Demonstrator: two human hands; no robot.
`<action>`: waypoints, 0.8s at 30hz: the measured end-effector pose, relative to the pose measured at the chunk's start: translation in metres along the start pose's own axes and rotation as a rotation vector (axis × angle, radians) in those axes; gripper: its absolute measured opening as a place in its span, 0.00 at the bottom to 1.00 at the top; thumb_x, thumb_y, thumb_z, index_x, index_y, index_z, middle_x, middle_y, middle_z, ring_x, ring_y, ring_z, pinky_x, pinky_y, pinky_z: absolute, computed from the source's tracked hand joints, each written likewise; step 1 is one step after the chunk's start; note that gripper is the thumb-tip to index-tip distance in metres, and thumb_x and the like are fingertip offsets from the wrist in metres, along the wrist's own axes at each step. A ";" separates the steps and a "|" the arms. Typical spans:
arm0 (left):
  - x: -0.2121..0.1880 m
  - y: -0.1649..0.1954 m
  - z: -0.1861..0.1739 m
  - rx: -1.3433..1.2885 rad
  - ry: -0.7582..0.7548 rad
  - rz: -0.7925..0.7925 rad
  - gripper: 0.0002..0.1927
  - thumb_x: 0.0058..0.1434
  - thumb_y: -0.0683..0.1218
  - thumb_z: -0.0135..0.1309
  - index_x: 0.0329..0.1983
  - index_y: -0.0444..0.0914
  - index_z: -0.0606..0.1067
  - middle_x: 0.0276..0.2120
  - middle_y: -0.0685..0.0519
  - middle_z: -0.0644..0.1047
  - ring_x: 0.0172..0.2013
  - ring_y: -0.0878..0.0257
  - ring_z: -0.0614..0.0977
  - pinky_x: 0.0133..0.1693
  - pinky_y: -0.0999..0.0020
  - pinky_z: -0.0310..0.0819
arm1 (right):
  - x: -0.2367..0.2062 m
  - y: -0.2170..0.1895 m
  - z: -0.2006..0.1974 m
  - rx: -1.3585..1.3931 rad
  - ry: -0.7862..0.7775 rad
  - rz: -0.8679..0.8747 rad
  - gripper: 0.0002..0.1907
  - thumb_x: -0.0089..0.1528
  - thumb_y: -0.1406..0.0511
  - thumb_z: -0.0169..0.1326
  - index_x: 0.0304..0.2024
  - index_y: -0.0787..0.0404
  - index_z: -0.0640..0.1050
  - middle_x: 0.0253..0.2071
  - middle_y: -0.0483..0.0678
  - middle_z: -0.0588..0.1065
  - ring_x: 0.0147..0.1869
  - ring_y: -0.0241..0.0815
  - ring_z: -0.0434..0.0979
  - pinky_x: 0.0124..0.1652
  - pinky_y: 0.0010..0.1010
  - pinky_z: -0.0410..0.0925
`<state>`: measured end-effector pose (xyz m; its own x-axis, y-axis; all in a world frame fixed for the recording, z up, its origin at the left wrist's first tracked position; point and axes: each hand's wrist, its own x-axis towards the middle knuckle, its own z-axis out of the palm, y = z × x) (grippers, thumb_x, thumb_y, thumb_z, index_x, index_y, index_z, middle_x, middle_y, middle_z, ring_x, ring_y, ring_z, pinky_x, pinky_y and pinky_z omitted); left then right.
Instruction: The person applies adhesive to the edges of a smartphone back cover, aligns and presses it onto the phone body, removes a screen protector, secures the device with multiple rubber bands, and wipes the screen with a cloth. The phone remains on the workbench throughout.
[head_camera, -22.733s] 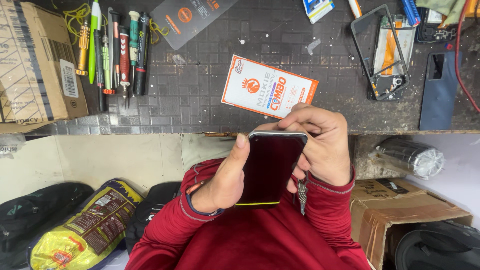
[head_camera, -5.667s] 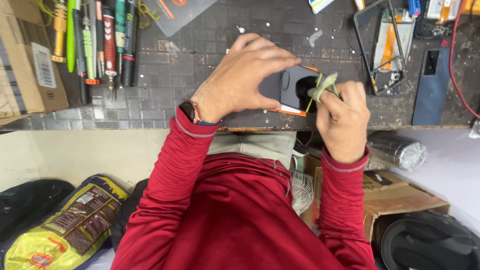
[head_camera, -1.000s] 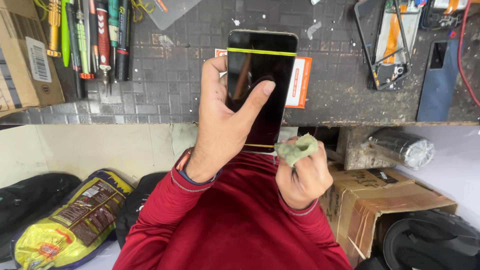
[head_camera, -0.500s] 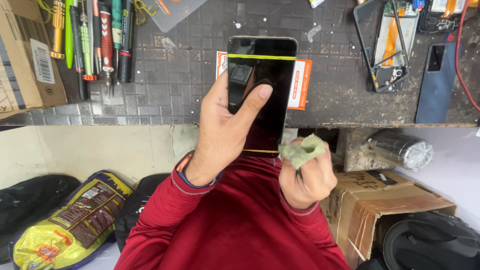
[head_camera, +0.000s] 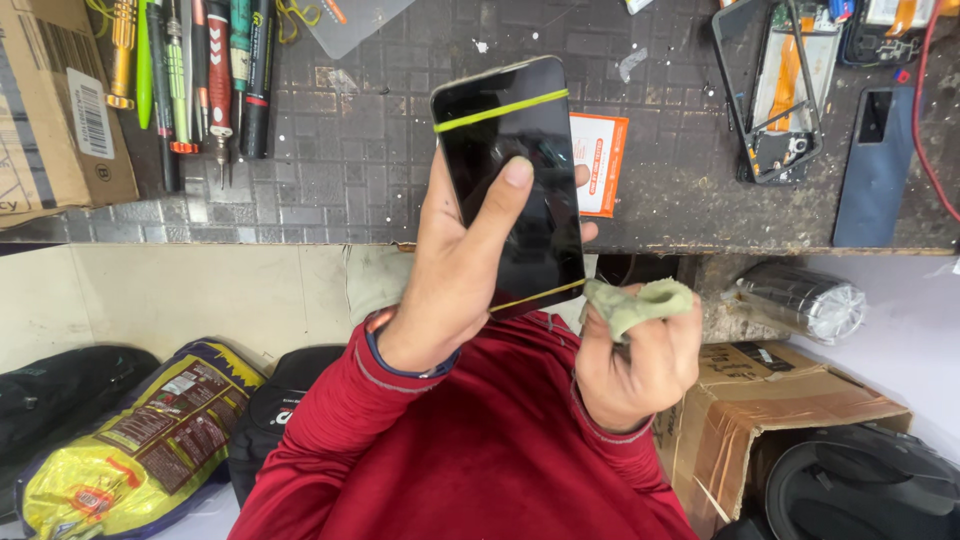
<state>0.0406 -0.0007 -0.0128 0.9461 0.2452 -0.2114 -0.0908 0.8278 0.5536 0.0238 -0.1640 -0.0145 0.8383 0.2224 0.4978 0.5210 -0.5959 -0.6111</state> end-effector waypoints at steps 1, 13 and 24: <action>-0.001 0.000 0.002 0.021 -0.003 0.016 0.19 0.76 0.43 0.47 0.66 0.36 0.61 0.55 0.45 0.77 0.52 0.55 0.83 0.49 0.51 0.86 | 0.002 -0.001 0.000 -0.043 0.002 -0.030 0.11 0.59 0.80 0.64 0.41 0.67 0.79 0.40 0.55 0.73 0.41 0.48 0.74 0.36 0.31 0.67; -0.013 -0.007 0.004 0.139 -0.022 0.129 0.20 0.79 0.41 0.47 0.69 0.35 0.58 0.48 0.47 0.76 0.42 0.62 0.83 0.47 0.61 0.85 | 0.011 -0.008 0.004 -0.115 -0.088 -0.137 0.14 0.53 0.80 0.66 0.38 0.64 0.80 0.40 0.50 0.72 0.44 0.50 0.74 0.44 0.38 0.68; -0.018 -0.014 0.004 0.147 -0.015 0.137 0.20 0.79 0.41 0.48 0.69 0.35 0.58 0.49 0.47 0.76 0.43 0.62 0.83 0.48 0.64 0.84 | 0.011 -0.007 0.005 -0.127 -0.055 -0.014 0.13 0.54 0.80 0.66 0.38 0.64 0.81 0.40 0.51 0.73 0.42 0.49 0.72 0.38 0.34 0.66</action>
<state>0.0262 -0.0182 -0.0134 0.9328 0.3419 -0.1142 -0.1740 0.7043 0.6882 0.0301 -0.1533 -0.0075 0.8402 0.2715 0.4694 0.5115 -0.6843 -0.5198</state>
